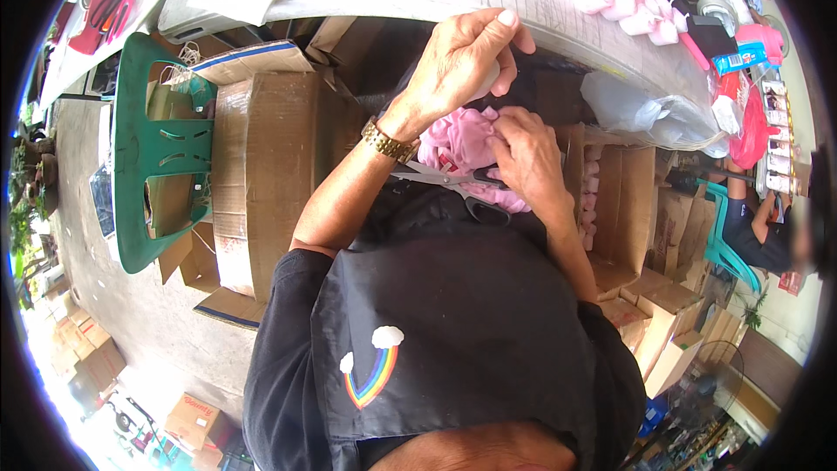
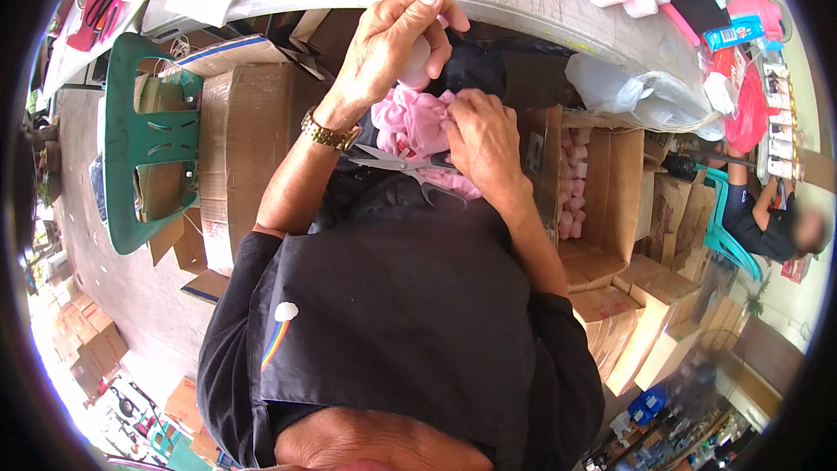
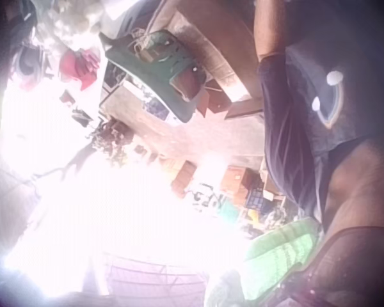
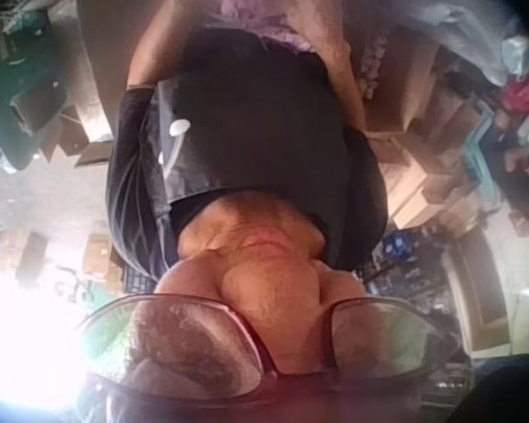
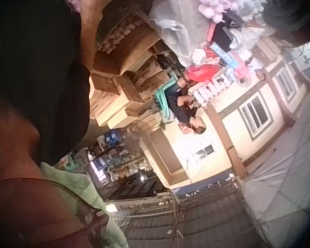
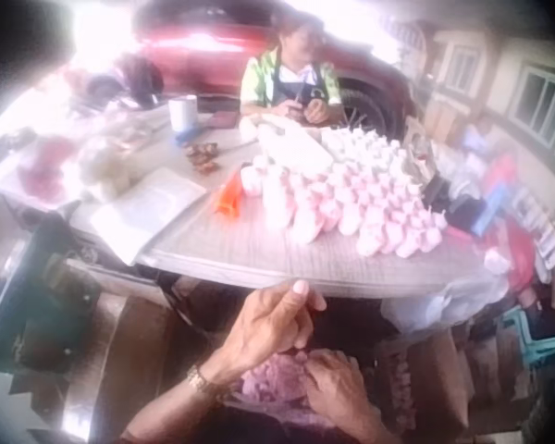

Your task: The person assembles small white cylindrical candles by inserting wicks, trimming excess wick with scissors, and wrapping each candle in pink tissue paper. The person repeats this process for multiple candles at a table with supplies and finished units nearby.

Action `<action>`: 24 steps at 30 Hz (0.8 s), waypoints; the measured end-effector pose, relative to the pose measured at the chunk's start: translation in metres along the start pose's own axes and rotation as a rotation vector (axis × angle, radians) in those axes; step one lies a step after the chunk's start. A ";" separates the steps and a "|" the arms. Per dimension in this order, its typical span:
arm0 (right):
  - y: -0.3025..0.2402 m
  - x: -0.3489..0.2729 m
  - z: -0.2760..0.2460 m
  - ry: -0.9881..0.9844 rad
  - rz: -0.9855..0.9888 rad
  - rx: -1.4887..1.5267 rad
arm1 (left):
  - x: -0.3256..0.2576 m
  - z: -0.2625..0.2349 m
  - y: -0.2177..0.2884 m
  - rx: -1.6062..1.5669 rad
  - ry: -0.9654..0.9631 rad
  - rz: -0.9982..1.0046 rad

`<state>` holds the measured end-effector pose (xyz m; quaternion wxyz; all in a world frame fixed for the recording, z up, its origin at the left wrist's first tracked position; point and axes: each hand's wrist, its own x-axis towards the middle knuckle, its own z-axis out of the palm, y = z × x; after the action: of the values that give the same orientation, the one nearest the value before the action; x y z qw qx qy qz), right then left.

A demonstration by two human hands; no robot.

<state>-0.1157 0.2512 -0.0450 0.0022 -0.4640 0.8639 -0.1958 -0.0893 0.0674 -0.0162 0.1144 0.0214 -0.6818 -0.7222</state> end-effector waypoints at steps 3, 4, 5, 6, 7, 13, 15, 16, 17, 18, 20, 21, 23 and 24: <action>0.008 -0.001 -0.020 0.045 0.354 0.612 | -0.004 -0.006 0.011 0.077 0.035 0.036; 0.013 -0.002 -0.032 0.188 0.205 0.720 | -0.005 -0.009 0.012 0.119 0.050 0.062; 0.014 -0.006 -0.043 0.235 0.271 0.999 | -0.006 -0.012 0.013 0.158 0.063 0.089; 0.016 -0.005 -0.051 0.357 0.240 1.036 | -0.009 -0.017 0.013 0.213 0.038 0.016; 0.017 -0.005 -0.060 0.394 0.213 1.173 | -0.010 -0.017 0.011 0.201 0.021 -0.006; 0.025 -0.005 -0.102 0.980 0.286 1.114 | -0.023 -0.006 -0.011 0.200 -0.041 -0.035; 0.046 -0.016 -0.125 1.010 0.223 0.630 | -0.025 -0.003 -0.019 0.132 -0.059 -0.114; 0.058 -0.024 -0.138 0.969 0.139 0.214 | -0.025 0.000 -0.022 0.093 -0.059 -0.114; 0.069 -0.032 -0.146 0.962 0.100 0.013 | -0.025 0.003 -0.025 0.064 -0.050 -0.101; 0.077 -0.039 -0.154 0.986 0.110 -0.016 | -0.027 0.005 -0.028 0.037 -0.068 -0.094; 0.084 -0.044 -0.159 1.133 0.171 0.669 | -0.032 0.010 -0.030 0.321 -0.097 0.084; 0.082 -0.042 -0.157 1.191 0.288 0.950 | -0.034 0.010 -0.030 0.511 -0.110 0.252; 0.059 -0.040 -0.139 1.050 0.406 1.088 | -0.041 0.007 -0.029 0.593 -0.225 0.154; 0.042 -0.035 -0.119 0.737 0.397 0.891 | -0.041 0.004 -0.029 0.583 -0.229 0.107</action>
<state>-0.1513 0.3400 0.0439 -0.0664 -0.1503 0.7130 -0.6816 -0.0541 0.0806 -0.0494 0.0638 -0.0642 -0.8686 -0.4871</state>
